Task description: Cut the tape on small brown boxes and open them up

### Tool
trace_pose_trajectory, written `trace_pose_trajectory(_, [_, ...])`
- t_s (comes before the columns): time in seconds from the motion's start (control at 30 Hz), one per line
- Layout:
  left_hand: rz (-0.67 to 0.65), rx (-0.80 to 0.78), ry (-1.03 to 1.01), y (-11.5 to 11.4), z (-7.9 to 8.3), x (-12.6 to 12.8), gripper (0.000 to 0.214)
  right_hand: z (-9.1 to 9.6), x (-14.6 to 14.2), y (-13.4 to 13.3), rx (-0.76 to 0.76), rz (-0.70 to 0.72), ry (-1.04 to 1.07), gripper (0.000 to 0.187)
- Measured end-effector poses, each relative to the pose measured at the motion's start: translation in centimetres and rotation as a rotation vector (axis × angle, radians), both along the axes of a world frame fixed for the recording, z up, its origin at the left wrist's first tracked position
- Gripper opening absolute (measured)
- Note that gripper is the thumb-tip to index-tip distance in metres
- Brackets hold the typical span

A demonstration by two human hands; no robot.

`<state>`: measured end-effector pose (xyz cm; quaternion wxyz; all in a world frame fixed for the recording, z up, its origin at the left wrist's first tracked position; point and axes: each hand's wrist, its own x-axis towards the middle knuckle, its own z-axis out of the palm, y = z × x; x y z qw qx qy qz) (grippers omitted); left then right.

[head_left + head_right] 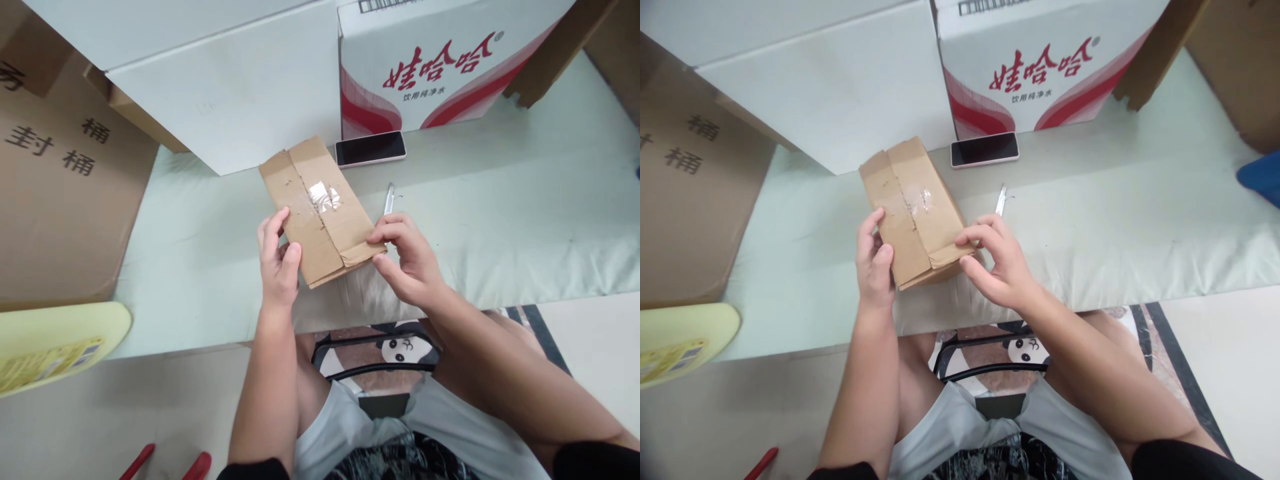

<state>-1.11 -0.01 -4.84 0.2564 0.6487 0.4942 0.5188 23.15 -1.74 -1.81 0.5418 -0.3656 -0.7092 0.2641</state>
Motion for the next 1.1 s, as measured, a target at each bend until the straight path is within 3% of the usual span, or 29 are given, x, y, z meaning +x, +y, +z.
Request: trace_pose_trajectory(1.1, [-0.002,-0.029,-0.012,-0.11,-0.08,0.1,0.066,-0.03,0.0,-0.14,-0.013,0.012,0.02,0.016])
